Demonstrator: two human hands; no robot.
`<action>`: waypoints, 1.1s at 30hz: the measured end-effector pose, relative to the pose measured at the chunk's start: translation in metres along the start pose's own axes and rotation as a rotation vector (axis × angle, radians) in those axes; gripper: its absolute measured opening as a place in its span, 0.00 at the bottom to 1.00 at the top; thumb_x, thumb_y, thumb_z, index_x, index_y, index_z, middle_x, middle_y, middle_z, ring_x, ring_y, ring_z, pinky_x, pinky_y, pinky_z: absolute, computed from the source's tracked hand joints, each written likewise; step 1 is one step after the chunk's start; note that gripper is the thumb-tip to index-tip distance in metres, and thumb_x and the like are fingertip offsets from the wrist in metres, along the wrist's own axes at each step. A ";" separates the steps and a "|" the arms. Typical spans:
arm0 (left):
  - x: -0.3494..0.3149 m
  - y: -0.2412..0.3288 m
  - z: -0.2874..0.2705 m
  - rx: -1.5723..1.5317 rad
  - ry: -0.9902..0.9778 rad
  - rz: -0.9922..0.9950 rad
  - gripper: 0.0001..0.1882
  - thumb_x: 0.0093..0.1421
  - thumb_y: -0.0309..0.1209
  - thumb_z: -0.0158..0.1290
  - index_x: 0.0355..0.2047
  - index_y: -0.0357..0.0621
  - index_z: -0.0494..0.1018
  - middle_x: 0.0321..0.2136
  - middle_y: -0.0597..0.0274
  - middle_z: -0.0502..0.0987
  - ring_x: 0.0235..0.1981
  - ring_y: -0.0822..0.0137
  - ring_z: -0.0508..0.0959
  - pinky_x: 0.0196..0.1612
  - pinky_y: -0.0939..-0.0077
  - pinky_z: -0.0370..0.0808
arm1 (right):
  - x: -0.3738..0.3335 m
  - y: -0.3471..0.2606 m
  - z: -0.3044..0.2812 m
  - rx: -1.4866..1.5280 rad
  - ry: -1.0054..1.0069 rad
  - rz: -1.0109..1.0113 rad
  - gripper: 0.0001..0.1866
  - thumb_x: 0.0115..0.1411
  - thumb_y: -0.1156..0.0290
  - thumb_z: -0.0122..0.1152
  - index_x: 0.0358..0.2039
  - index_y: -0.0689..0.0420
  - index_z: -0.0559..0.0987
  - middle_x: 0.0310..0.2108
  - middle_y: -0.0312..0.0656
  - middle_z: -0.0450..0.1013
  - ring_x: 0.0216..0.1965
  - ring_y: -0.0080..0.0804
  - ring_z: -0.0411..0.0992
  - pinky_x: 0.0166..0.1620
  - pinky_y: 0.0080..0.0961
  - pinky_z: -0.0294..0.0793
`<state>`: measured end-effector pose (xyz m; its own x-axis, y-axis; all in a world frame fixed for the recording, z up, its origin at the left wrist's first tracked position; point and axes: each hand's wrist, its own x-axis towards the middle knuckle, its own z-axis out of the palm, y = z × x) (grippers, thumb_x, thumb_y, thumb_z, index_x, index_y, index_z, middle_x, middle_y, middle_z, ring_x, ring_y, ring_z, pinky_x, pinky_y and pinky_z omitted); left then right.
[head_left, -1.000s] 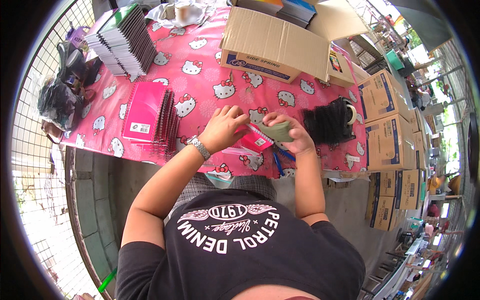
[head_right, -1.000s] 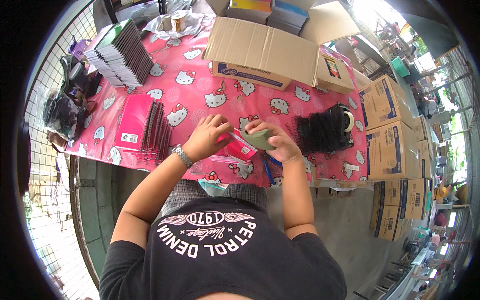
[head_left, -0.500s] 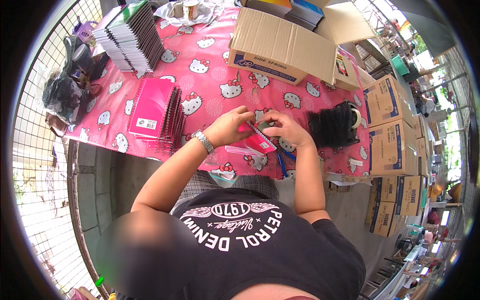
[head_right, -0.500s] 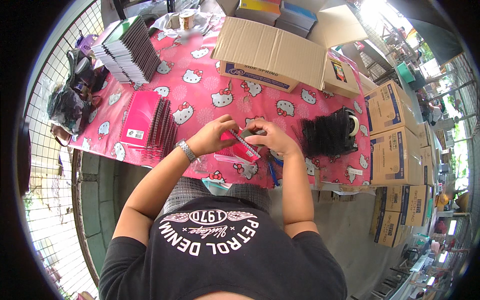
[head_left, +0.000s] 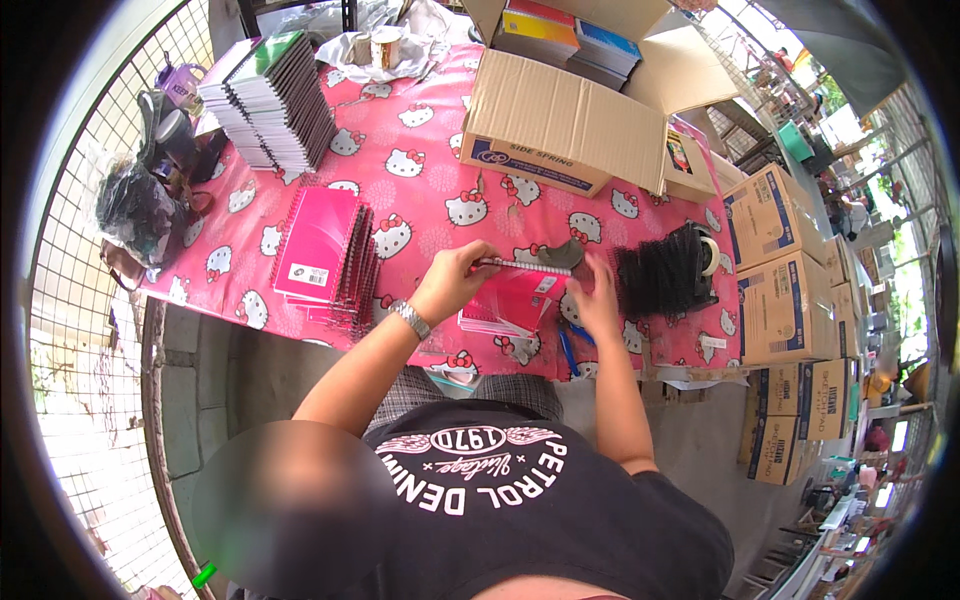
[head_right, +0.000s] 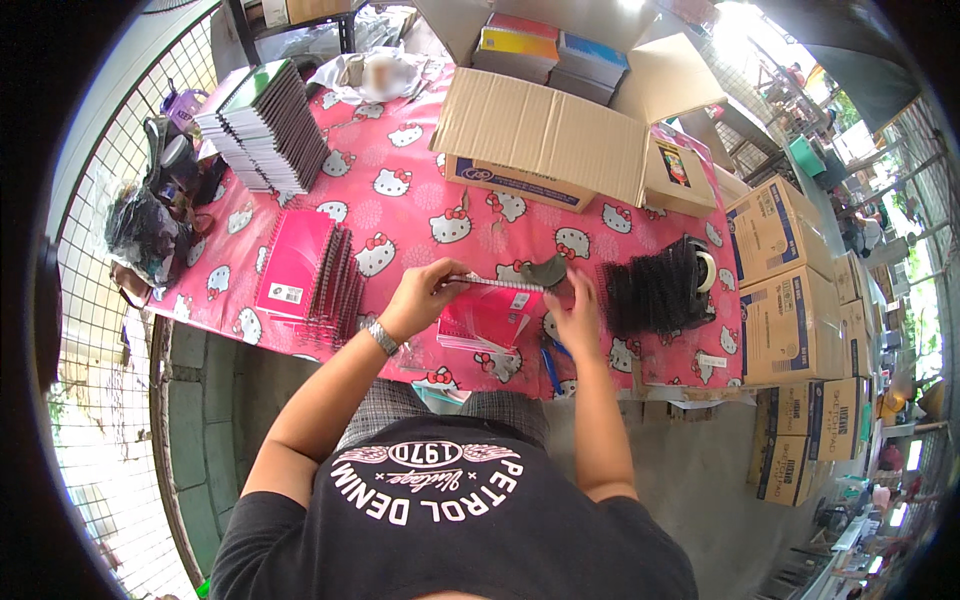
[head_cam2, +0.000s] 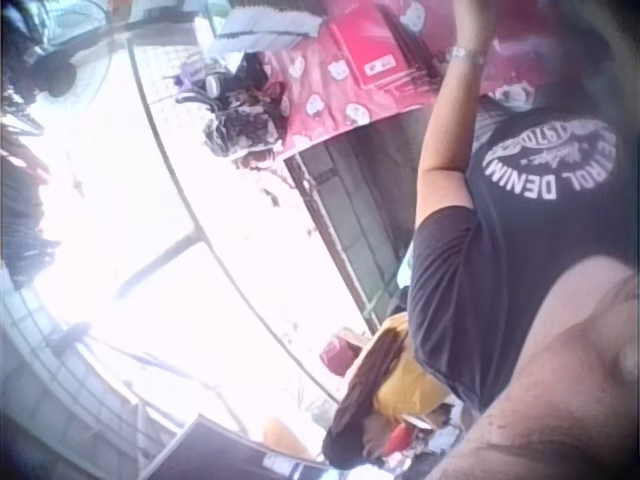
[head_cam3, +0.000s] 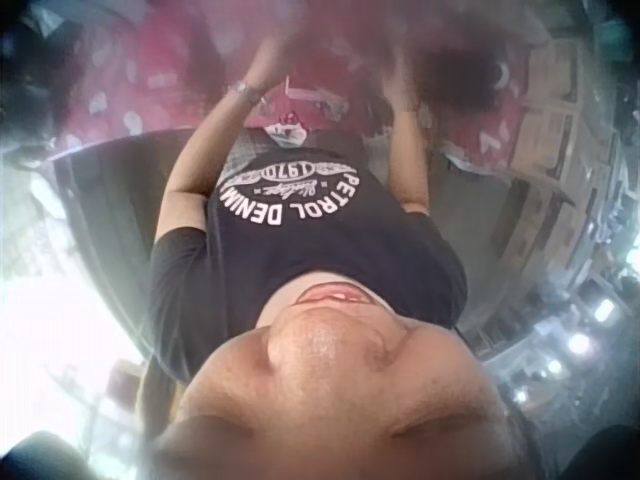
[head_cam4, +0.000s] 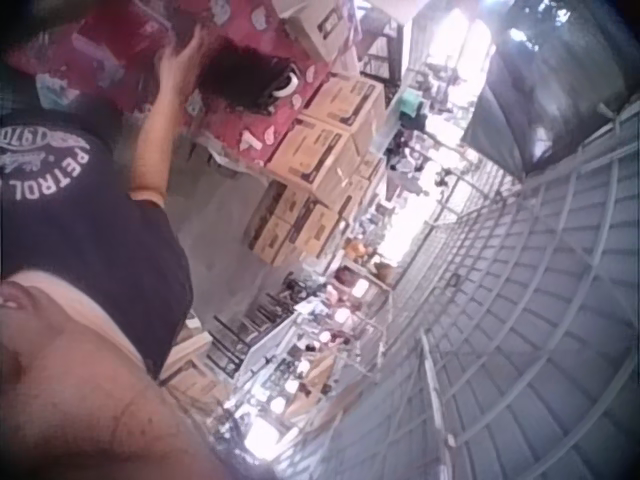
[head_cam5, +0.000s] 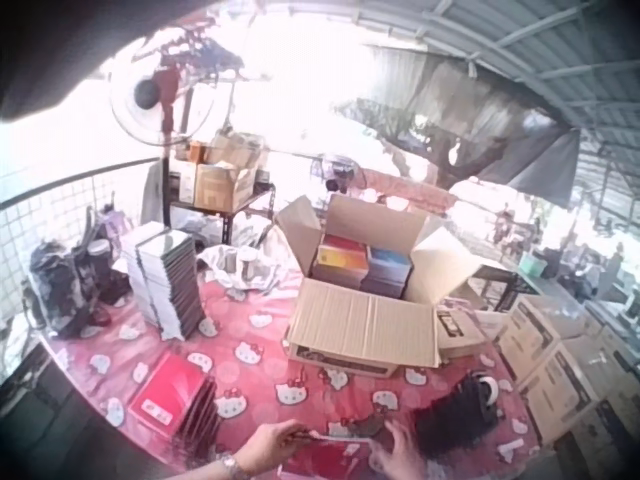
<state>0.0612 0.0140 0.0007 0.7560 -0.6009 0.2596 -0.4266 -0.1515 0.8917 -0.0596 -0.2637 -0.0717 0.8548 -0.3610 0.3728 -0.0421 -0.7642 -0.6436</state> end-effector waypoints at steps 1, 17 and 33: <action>-0.005 0.002 -0.001 0.003 0.024 -0.049 0.10 0.60 0.27 0.59 0.41 0.37 0.76 0.29 0.53 0.80 0.27 0.69 0.80 0.32 0.76 0.76 | -0.023 -0.002 -0.005 -0.106 0.002 -0.008 0.35 0.57 0.50 0.65 0.57 0.62 0.70 0.55 0.54 0.68 0.57 0.56 0.65 0.59 0.45 0.65; -0.016 -0.010 0.006 0.049 0.021 -0.140 0.12 0.61 0.27 0.58 0.44 0.40 0.72 0.31 0.52 0.78 0.21 0.65 0.77 0.27 0.70 0.74 | -0.074 -0.150 -0.006 0.136 -0.066 -0.143 0.31 0.54 0.67 0.68 0.58 0.61 0.70 0.48 0.51 0.71 0.49 0.47 0.68 0.54 0.41 0.67; -0.027 -0.014 0.015 0.015 0.200 0.027 0.12 0.55 0.16 0.55 0.40 0.37 0.75 0.32 0.56 0.80 0.30 0.67 0.83 0.32 0.73 0.79 | -0.035 -0.186 0.004 0.513 -0.404 0.348 0.23 0.60 0.66 0.62 0.54 0.63 0.74 0.43 0.44 0.74 0.44 0.33 0.72 0.47 0.31 0.73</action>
<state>0.0393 0.0209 -0.0248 0.8270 -0.4372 0.3534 -0.4544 -0.1497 0.8781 -0.0799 -0.1068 0.0321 0.9641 -0.2361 -0.1217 -0.1833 -0.2595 -0.9482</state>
